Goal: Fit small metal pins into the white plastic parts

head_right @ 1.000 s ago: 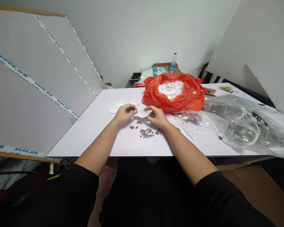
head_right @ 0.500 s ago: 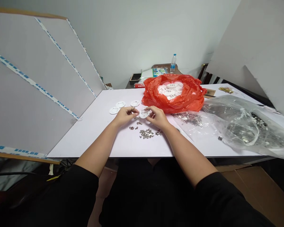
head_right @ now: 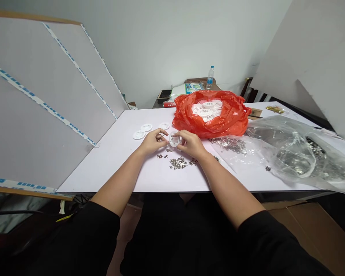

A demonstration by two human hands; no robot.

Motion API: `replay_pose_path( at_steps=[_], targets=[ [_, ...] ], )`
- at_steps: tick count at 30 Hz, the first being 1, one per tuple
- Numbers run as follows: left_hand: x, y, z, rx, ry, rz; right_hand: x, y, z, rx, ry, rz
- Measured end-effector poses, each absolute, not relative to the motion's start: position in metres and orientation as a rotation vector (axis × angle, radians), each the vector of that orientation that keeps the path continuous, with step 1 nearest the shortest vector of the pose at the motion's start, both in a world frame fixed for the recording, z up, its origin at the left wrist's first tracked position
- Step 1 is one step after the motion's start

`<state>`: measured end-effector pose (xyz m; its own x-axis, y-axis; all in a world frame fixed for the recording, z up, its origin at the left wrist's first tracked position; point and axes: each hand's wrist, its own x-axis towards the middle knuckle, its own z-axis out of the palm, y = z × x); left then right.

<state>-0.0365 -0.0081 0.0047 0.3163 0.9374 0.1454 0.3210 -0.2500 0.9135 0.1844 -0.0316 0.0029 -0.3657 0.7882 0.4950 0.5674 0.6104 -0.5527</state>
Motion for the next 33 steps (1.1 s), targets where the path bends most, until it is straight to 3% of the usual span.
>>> replay_pose_path(
  at_steps=[14, 23, 33],
  targets=[
    [-0.031, -0.012, 0.004, 1.897, 1.218, 0.944, 0.173, -0.028, -0.010, -0.895, -2.156, 0.022],
    [-0.033, -0.003, 0.001, 1.600, 1.003, 1.039, 0.179, -0.030, -0.001, -0.919, -1.929, 0.358],
    [-0.039, -0.011, 0.018, 1.333, 0.928, 0.881, 0.182, -0.031, 0.003, -0.914, -1.772, 0.612]
  ],
)
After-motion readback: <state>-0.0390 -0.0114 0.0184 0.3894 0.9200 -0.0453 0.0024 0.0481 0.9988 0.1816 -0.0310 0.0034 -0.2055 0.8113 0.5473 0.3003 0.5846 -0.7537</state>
